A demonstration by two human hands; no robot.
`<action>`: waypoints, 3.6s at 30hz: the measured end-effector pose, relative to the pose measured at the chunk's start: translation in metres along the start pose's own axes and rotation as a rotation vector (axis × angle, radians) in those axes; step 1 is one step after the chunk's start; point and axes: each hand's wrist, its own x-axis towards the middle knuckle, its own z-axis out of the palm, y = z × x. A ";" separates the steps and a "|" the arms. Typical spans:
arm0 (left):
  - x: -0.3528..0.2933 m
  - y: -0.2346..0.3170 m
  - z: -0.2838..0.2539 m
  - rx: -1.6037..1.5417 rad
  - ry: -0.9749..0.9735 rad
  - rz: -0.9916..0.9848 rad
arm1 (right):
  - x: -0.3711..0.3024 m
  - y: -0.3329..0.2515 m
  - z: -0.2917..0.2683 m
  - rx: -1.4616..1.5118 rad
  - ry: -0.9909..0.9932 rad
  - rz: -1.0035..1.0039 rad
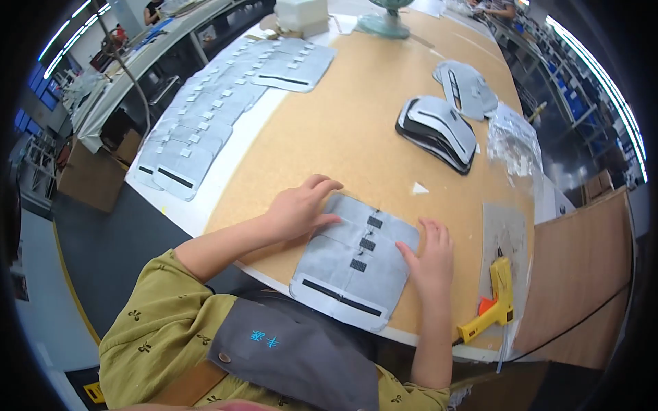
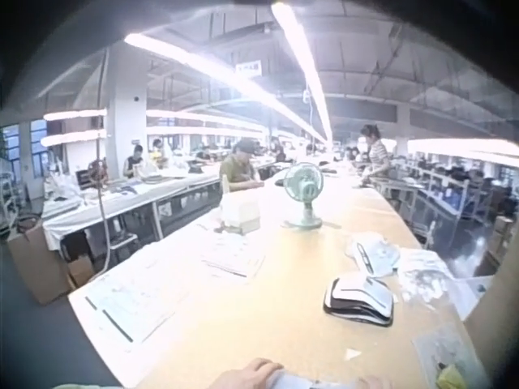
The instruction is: Applying adhesive to small leather pads and attaching them to a main leather component using a hot glue gun.
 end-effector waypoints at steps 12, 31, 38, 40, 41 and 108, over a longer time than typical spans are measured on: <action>0.055 -0.014 -0.001 0.115 -0.475 0.014 | 0.039 0.012 0.004 -0.038 -0.388 0.119; 0.034 -0.005 0.008 -0.163 -0.151 -0.100 | 0.010 0.020 0.019 0.427 -0.110 0.379; 0.025 0.000 0.014 -0.088 -0.141 -0.057 | 0.002 0.019 0.016 0.400 -0.076 0.403; 0.024 0.000 0.015 -0.086 -0.152 -0.076 | 0.007 0.014 0.009 0.425 -0.125 0.464; 0.023 0.000 0.016 -0.082 -0.158 -0.090 | 0.008 0.012 0.007 0.449 -0.167 0.520; 0.014 -0.027 0.011 -0.229 -0.022 0.050 | -0.146 0.167 -0.084 0.644 0.416 0.935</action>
